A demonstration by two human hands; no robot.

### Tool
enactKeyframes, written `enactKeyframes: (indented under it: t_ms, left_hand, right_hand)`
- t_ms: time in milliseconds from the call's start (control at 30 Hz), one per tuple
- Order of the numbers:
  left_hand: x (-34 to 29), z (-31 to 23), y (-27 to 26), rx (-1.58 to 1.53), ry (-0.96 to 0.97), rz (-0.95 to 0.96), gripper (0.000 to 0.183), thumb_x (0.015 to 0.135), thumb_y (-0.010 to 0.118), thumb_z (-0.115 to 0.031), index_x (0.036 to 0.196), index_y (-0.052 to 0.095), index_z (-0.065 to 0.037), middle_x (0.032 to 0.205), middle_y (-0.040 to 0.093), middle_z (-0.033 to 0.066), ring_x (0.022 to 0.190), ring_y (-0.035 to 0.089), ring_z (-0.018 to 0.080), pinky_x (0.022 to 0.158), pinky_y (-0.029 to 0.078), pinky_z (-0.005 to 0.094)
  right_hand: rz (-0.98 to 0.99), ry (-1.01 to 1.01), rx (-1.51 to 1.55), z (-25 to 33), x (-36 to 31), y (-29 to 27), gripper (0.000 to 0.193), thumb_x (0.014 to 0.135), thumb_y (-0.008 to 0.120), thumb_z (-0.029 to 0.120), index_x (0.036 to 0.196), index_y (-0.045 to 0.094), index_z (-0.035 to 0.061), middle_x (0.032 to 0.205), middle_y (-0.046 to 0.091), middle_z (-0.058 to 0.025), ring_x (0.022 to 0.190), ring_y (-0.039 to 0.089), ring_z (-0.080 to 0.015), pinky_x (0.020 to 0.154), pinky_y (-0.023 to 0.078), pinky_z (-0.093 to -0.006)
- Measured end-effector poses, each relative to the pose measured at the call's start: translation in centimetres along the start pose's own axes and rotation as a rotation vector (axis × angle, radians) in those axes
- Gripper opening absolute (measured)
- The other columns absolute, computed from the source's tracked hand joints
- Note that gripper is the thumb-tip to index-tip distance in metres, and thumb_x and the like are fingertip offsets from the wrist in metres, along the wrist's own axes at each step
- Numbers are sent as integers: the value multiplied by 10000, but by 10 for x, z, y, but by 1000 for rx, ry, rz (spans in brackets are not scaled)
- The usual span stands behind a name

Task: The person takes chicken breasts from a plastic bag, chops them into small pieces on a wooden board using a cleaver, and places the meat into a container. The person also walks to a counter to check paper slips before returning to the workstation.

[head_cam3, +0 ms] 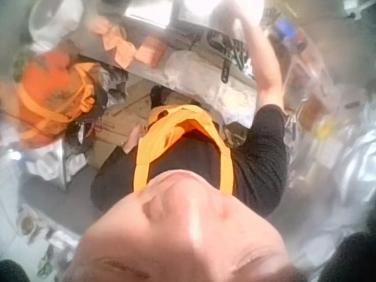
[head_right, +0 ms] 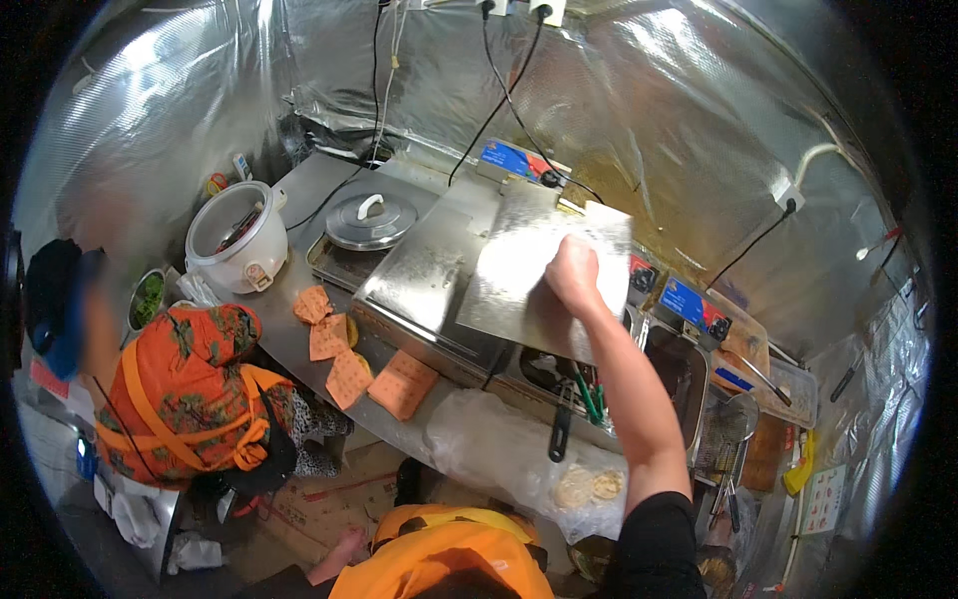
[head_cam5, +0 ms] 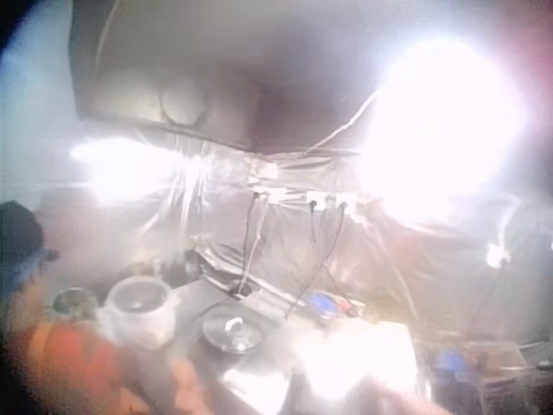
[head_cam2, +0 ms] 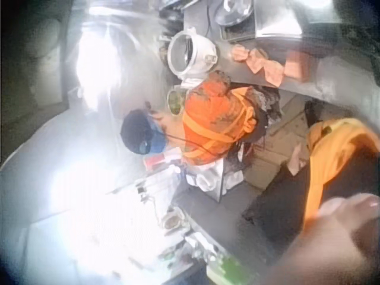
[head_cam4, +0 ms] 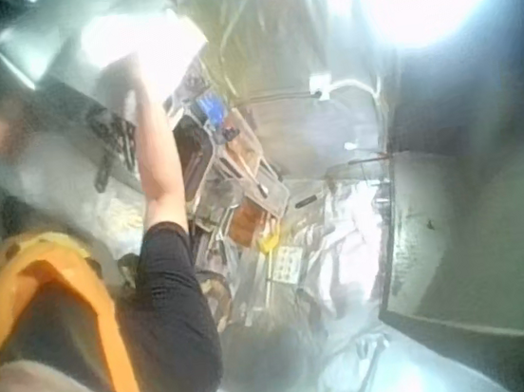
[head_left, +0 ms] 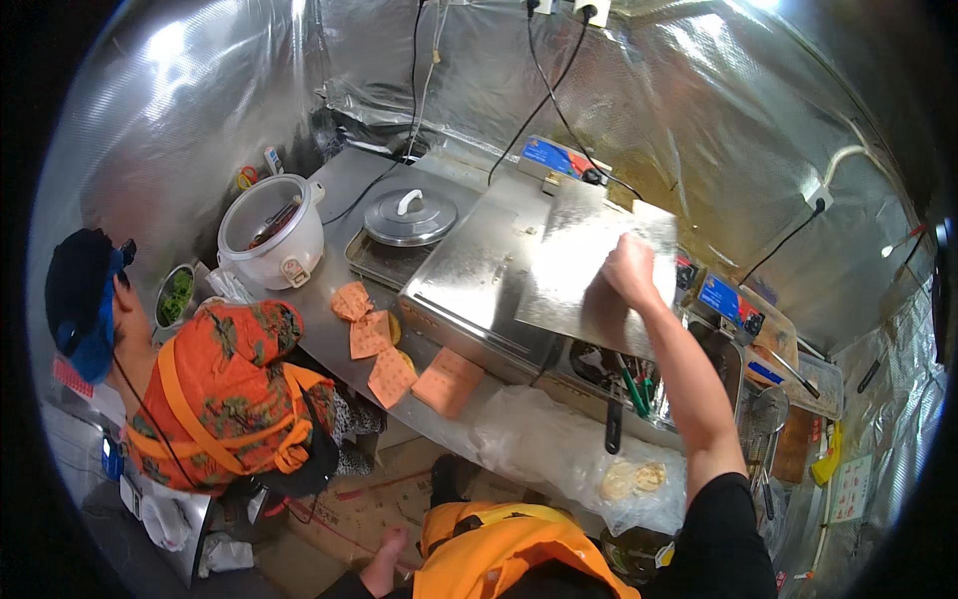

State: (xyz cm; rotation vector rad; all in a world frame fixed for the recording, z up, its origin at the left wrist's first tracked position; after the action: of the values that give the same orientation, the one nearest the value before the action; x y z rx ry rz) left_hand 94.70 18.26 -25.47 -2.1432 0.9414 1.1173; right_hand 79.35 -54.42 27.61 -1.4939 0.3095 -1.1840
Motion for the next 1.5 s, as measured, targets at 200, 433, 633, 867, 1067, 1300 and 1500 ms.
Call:
enactKeyframes:
  t_ms: [200, 433, 633, 867, 1067, 1300, 1500]
  left_hand:
    - [11, -74, -59, -314, -11, -84, 71, 983, 544, -96, 951, 590, -53, 788, 586, 17, 614, 539, 139, 536, 453, 285]
    - [37, -84, -70, -304, -90, 44, 63, 964, 559, -108, 930, 580, -59, 745, 567, 31, 574, 530, 146, 474, 440, 314]
    - [73, -145, -20, -49, -157, 185, 88, 963, 566, -127, 926, 587, -50, 739, 572, 40, 573, 537, 150, 481, 452, 323]
    - [76, -158, 11, 98, -108, 215, 118, 962, 575, -148, 920, 595, -40, 732, 577, 51, 572, 545, 156, 489, 467, 334]
    - [58, -138, -3, 151, 6, 62, 145, 961, 582, -167, 915, 602, -31, 726, 581, 60, 571, 552, 160, 496, 479, 344]
    - [-57, -97, 28, 525, 95, -62, 199, 968, 633, -183, 958, 671, 13, 796, 687, 107, 663, 651, 190, 596, 528, 356]
    - [-145, -89, 115, 846, 125, 46, 249, 968, 673, -211, 1023, 671, 32, 791, 688, 91, 683, 650, 175, 616, 526, 352]
  right_hand:
    - [223, 210, 74, 114, 19, 115, 155, 757, 642, 49, 826, 708, -74, 863, 705, -315, 855, 719, -470, 777, 587, -516]
    - [208, 204, 109, 134, 5, 183, 77, 774, 652, 47, 795, 690, -17, 852, 699, -249, 854, 707, -410, 751, 578, -500]
    - [254, 118, -79, 128, 16, 133, 64, 736, 698, 75, 765, 754, 69, 791, 741, -162, 800, 754, -333, 663, 606, -435]
    - [479, 352, -222, -62, -117, -84, 266, 861, 668, 331, 849, 731, 73, 858, 727, -173, 836, 721, -375, 717, 562, -501]
    - [329, 872, -578, -338, -345, -251, 246, 870, 707, 258, 913, 706, 15, 935, 727, -226, 912, 715, -408, 772, 566, -520]
    - [703, 1075, -296, -464, -573, -276, 633, 652, 885, 432, 1033, 714, -44, 1092, 723, -264, 1034, 698, -410, 921, 560, -474]
    - [506, 1074, -128, -494, -609, -243, 406, 773, 738, 326, 871, 711, -67, 875, 693, -313, 905, 698, -449, 778, 552, -518]
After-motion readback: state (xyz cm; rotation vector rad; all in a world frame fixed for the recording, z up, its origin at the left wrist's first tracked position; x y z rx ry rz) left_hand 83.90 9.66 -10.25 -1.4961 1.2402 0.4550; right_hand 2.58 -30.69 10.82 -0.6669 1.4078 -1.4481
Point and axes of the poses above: each hand's wrist, its own x-axis towards the middle knuckle, its own y-axis out of the palm, z = x × y, the point moved 3 cm from there along x, towards the middle knuckle
